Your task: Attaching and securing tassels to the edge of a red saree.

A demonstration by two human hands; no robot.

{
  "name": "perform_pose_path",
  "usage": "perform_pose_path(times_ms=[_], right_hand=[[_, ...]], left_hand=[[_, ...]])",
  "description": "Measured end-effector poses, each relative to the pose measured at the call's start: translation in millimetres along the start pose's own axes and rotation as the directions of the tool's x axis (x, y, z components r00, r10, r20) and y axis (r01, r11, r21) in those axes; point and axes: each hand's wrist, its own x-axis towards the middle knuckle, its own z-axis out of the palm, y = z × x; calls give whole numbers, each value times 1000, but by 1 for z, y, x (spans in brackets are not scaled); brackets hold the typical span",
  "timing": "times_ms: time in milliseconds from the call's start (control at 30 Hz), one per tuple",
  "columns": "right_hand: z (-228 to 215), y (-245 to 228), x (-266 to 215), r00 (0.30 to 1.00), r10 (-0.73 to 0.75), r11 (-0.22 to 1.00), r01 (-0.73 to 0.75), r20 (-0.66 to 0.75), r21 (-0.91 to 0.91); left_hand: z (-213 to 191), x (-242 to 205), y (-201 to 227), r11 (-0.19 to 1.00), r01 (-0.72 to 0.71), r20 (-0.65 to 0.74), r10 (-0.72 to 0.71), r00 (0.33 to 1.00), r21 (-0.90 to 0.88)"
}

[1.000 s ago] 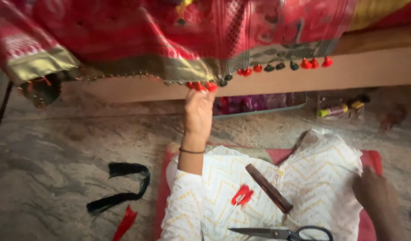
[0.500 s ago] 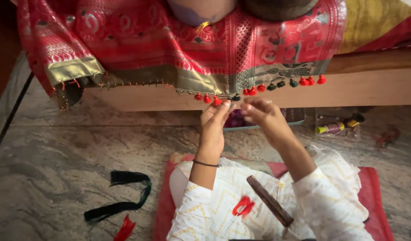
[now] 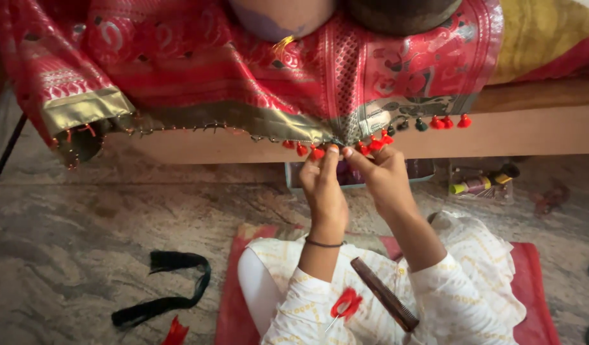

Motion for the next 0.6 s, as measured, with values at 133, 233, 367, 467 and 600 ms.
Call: perform_pose_path(times_ms=[133, 233, 367, 467, 600], right_hand=[[3, -12, -4, 999, -33, 995, 30, -36, -94], [-21, 17, 4, 999, -18, 995, 14, -43, -103], [-42, 13, 6, 997, 64, 992, -59, -44, 109], [-49, -4, 10, 977, 210, 866, -174, -25, 469], [-65, -7, 15, 977, 212, 680, -166, 24, 714]], left_hand=[[-9, 0, -26, 997, 27, 38, -24, 999, -75], [5, -2, -7, 976, 5, 56, 7, 998, -219], [-16, 6, 13, 910, 139, 116, -101, 988, -391], [-32, 11, 26, 766, 347, 343, -175, 923, -542], [-41, 11, 33, 906, 339, 233, -283, 931, -253]])
